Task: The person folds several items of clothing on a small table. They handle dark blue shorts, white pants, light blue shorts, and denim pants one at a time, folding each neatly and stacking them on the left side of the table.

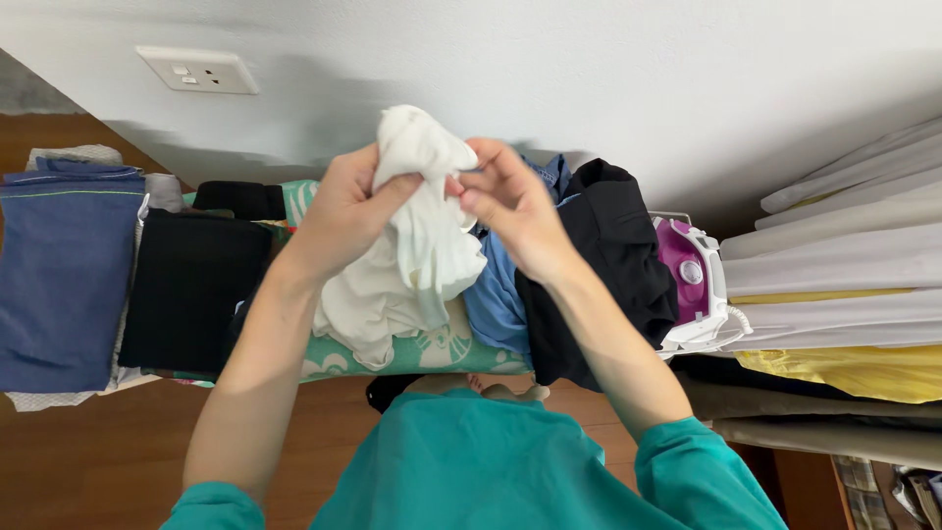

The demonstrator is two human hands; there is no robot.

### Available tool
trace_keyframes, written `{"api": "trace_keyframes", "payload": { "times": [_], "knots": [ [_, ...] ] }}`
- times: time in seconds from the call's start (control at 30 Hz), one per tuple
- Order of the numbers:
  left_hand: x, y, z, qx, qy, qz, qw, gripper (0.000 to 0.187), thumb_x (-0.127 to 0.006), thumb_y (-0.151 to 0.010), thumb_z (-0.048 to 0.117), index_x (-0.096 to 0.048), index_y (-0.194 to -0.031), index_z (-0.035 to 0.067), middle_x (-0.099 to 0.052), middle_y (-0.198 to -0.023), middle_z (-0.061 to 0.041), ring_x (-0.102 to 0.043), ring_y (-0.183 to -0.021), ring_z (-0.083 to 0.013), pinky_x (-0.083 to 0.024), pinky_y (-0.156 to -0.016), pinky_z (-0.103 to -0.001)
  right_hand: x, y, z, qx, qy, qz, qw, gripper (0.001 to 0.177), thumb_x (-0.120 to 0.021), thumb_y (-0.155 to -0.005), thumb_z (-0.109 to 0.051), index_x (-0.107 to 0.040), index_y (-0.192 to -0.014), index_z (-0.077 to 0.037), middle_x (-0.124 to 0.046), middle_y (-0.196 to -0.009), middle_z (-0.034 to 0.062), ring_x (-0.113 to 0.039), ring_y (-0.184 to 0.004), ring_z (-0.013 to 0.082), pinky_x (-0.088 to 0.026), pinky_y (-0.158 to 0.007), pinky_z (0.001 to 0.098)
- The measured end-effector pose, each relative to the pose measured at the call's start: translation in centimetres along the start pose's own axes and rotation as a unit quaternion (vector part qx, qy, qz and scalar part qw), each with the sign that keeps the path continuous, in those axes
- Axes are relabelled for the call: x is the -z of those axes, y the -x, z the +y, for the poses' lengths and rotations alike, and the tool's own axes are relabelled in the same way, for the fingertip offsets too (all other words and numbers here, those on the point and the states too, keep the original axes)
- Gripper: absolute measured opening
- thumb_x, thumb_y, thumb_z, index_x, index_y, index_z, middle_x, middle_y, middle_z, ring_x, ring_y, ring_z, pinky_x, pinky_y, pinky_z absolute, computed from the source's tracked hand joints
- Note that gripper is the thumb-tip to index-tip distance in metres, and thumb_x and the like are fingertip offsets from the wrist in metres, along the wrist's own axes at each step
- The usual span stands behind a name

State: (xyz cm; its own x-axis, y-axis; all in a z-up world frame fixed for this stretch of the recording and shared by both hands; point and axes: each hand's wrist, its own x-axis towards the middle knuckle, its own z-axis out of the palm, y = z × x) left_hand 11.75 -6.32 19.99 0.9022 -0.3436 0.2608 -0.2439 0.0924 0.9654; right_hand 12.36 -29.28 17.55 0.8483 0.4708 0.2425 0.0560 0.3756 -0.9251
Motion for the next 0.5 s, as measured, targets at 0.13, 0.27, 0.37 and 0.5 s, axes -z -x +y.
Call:
{"api": "trace_keyframes", "payload": {
  "times": [0.13, 0.27, 0.37, 0.5],
  "knots": [
    [1.2, 0.4, 1.5, -0.030, 0.059, -0.027, 0.997, 0.026, -0.052, -0.110, 0.013, -0.063, -0.129, 0.000, -0.075, -0.117, -0.006, -0.070, -0.105, -0.0108, -0.057, -0.093, -0.026, -0.6, 0.4, 3.5, -0.047, 0.090, -0.070, 0.992, 0.034, -0.069, -0.101, -0.006, -0.058, -0.134, -0.003, -0.065, -0.120, 0.0014, -0.059, -0.111, 0.0065, -0.050, -0.097, 0.0246],
    [3.7, 1.1, 2.3, -0.033, 0.023, -0.013, 0.999, 0.025, -0.053, -0.108, 0.010, -0.063, -0.129, 0.000, -0.072, -0.119, -0.004, -0.067, -0.105, -0.0090, -0.057, -0.092, -0.026, 0.4, 0.5, 4.4, -0.089, 0.150, -0.041, 0.984, 0.017, -0.069, -0.106, -0.012, -0.072, -0.111, 0.003, -0.069, -0.095, 0.0016, -0.060, -0.089, 0.0068, -0.049, -0.079, 0.0249],
    [6.0, 2.3, 2.0, 0.021, -0.054, 0.008, 0.998, 0.023, -0.059, -0.107, 0.008, -0.068, -0.126, -0.002, -0.072, -0.114, -0.004, -0.063, -0.102, -0.0068, -0.053, -0.088, -0.024, 1.8, 0.4, 3.4, -0.042, 0.170, 0.025, 0.984, 0.023, -0.065, -0.101, -0.016, -0.074, -0.114, 0.001, -0.076, -0.094, 0.0012, -0.066, -0.084, 0.0056, -0.054, -0.076, 0.0232],
    [8.6, 3.6, 1.0, 0.115, -0.084, 0.053, 0.988, 0.025, -0.064, -0.101, 0.007, -0.073, -0.123, -0.004, -0.075, -0.104, -0.005, -0.064, -0.089, -0.0069, -0.052, -0.076, -0.025, 3.7, 0.6, 1.6, 0.016, 0.189, 0.091, 0.978, 0.024, -0.064, -0.103, -0.015, -0.073, -0.118, 0.001, -0.078, -0.102, 0.0038, -0.069, -0.089, 0.0074, -0.054, -0.082, 0.0230]
  ]
}}
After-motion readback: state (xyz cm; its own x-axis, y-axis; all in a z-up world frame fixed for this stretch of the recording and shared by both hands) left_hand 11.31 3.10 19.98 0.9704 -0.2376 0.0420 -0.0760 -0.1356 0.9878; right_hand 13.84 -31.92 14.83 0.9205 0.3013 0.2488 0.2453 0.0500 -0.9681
